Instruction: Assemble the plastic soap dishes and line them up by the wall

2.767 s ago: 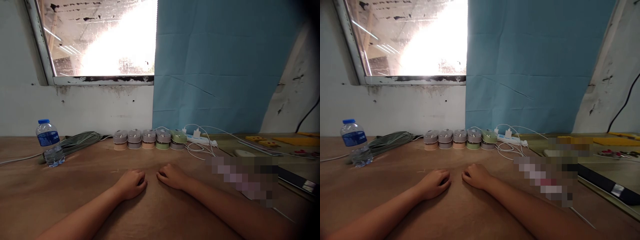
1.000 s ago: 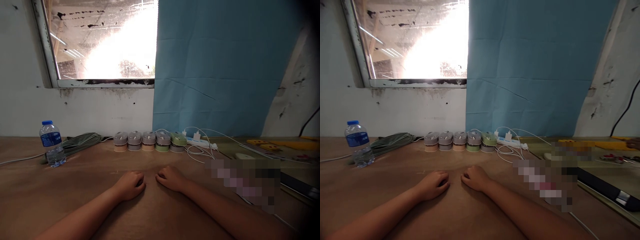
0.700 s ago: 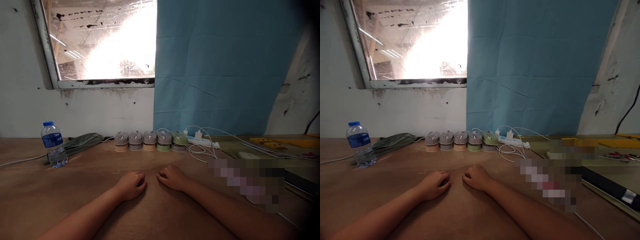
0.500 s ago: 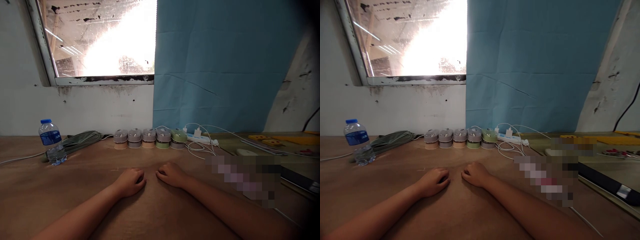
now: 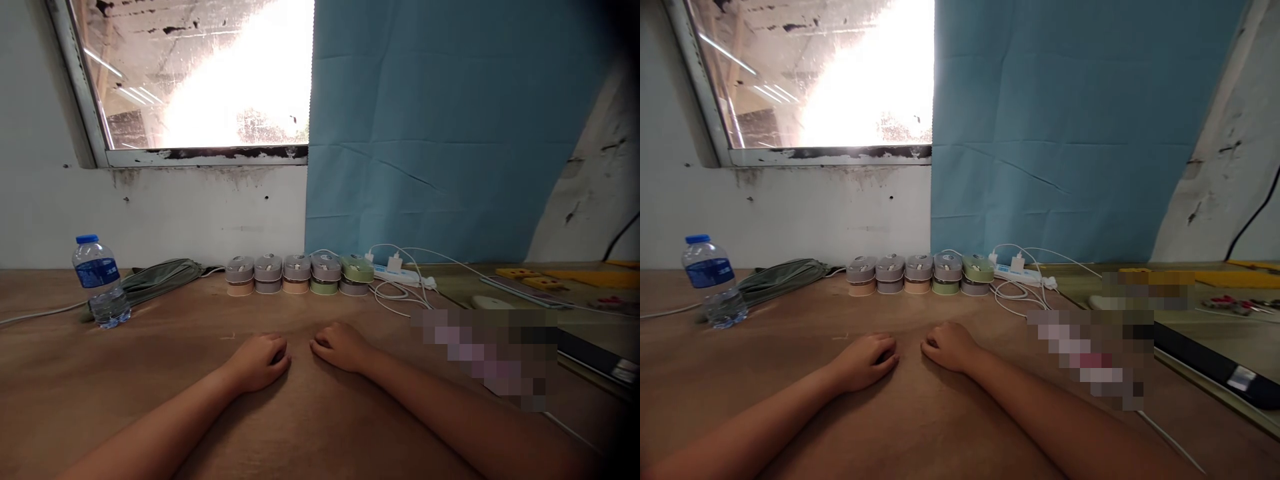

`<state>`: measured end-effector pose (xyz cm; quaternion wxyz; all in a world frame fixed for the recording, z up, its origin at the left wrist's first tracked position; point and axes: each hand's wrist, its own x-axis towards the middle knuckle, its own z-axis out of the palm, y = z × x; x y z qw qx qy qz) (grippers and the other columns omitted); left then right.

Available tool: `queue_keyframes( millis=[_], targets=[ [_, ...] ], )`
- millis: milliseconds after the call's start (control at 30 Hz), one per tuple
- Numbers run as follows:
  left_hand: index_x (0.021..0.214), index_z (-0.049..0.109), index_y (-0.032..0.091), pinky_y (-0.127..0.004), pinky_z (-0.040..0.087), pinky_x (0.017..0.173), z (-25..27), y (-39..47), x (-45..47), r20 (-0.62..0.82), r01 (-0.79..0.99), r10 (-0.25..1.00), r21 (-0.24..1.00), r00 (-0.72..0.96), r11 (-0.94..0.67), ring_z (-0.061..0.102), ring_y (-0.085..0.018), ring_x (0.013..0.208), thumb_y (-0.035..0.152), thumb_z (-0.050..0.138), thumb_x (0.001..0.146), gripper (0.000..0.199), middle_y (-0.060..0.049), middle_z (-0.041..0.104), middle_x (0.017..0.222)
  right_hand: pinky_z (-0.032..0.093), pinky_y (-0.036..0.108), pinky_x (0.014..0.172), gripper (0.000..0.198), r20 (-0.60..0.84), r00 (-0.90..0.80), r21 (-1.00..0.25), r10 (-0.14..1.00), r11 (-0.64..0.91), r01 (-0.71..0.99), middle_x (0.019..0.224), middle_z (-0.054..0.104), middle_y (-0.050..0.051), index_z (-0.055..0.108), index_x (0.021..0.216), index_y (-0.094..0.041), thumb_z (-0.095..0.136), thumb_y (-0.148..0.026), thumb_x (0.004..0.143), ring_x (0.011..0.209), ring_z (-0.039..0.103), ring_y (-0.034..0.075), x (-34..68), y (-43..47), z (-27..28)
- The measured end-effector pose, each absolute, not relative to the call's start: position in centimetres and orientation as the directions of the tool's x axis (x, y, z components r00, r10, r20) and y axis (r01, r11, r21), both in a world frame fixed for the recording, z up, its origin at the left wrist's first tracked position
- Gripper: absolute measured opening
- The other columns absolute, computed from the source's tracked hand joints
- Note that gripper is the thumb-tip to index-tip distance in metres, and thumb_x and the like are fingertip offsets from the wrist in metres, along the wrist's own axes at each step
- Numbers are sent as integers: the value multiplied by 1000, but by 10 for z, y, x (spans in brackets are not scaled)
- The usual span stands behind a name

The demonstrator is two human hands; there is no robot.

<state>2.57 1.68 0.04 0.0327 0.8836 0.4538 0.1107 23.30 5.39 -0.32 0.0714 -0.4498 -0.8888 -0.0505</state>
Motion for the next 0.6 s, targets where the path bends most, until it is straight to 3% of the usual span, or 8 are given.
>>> queue_keyframes(
  millis=[467,600],
  targets=[
    [66,44,19,-25,34,62,-5,15,24,189,767,790,190,584,-613,49,-15,67,30,38,84,22,-2,56,73,21,25,49,36,173,-587,31,791,592,806,68,68,7,68,67,-16,41,-33,83,57,55,14,234,55,-5],
    [79,42,20,-29,36,70,-6,29,19,407,827,806,181,430,-532,48,-17,74,32,38,83,14,-3,53,79,21,25,49,35,183,-599,45,779,602,797,69,68,7,68,68,-16,42,-32,83,57,56,15,234,55,-5]
  ],
)
